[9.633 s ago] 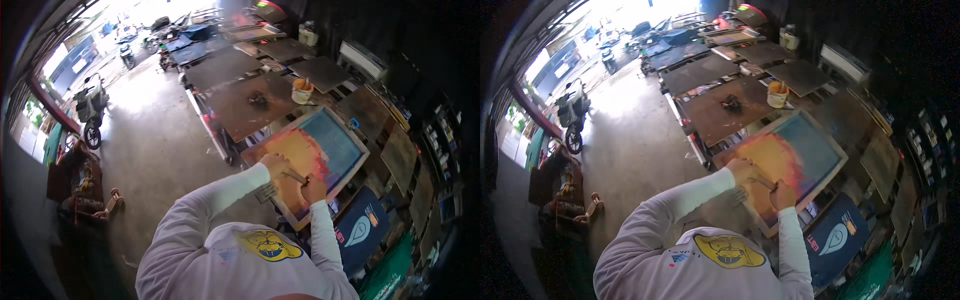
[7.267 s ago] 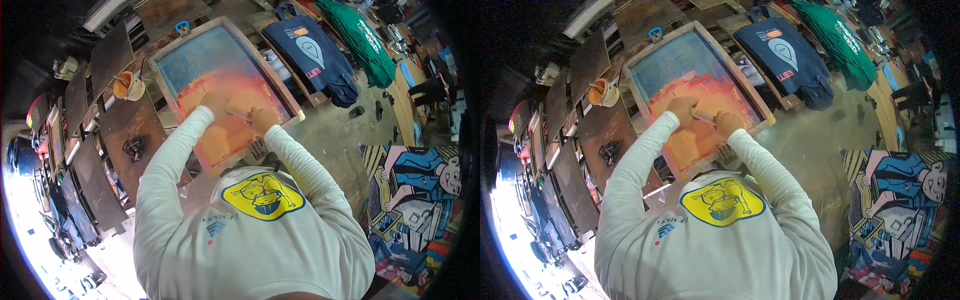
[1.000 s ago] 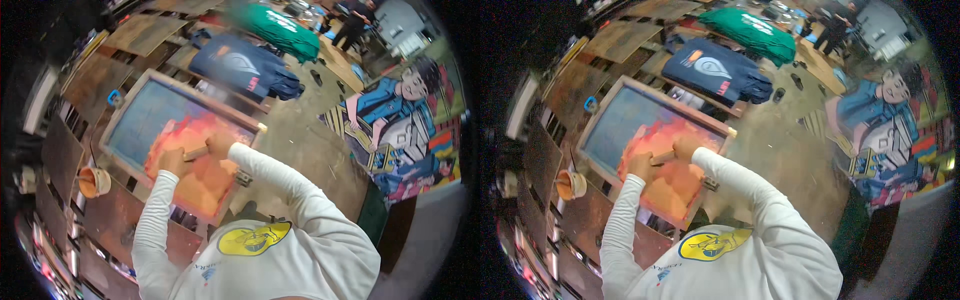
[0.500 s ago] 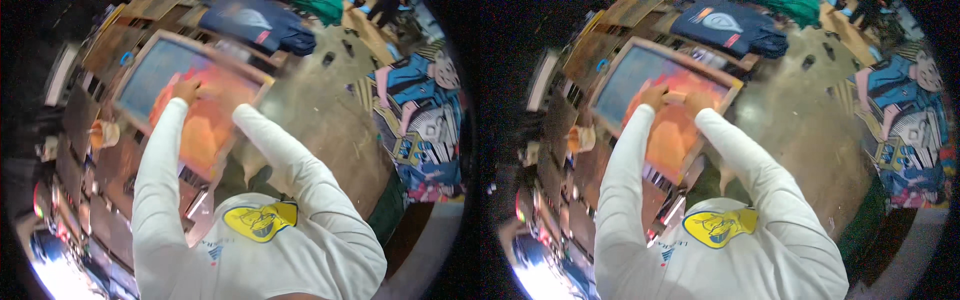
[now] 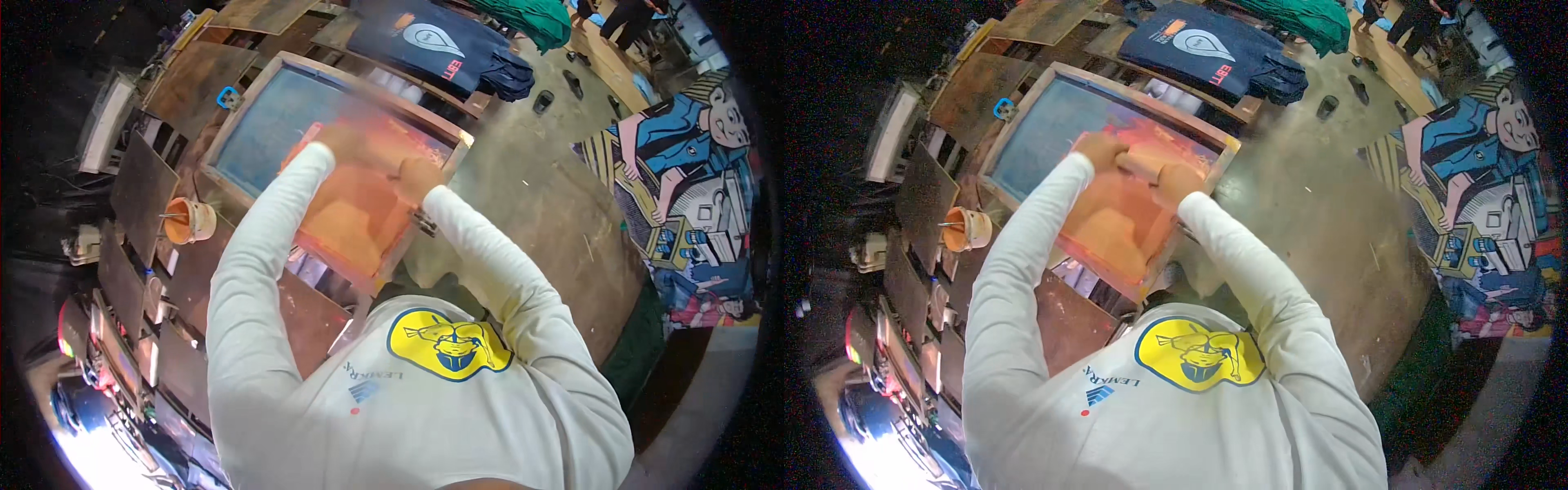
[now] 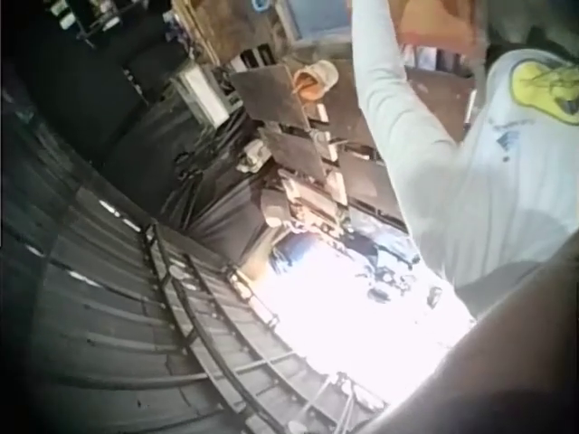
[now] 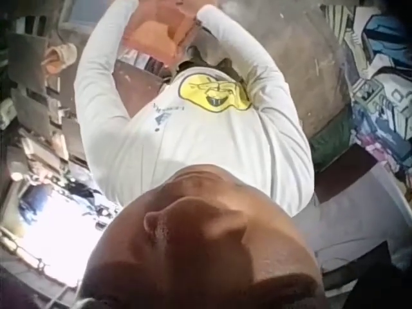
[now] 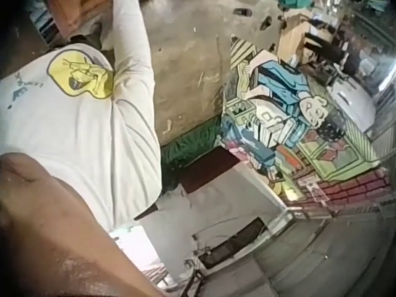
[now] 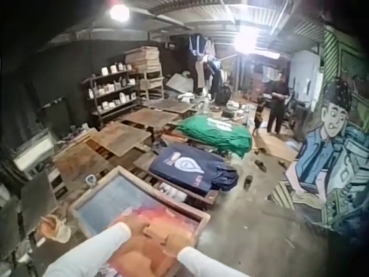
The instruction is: The recorder is applying ink to a screen using a squeegee to print designs onto t-shirts.
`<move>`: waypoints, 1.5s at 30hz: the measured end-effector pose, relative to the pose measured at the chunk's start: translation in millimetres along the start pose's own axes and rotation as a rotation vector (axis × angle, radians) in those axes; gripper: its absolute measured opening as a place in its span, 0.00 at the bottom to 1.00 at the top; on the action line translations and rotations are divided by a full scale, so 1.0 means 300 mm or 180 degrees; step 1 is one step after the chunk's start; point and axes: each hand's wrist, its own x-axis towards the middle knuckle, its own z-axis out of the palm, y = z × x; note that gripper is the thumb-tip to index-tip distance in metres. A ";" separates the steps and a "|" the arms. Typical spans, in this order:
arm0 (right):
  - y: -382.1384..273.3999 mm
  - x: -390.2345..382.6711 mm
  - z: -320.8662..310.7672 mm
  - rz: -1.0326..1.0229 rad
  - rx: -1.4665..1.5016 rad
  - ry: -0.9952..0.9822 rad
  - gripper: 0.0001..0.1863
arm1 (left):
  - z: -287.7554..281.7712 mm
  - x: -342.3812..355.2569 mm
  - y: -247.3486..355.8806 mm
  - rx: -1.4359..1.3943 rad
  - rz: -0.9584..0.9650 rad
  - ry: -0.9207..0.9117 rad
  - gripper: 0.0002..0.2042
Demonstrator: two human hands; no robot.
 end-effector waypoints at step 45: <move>-0.226 -0.109 0.142 0.0219 0.0304 -0.0290 0.18 | 0.115 -0.275 -0.083 -0.0882 0.0418 0.0519 0.15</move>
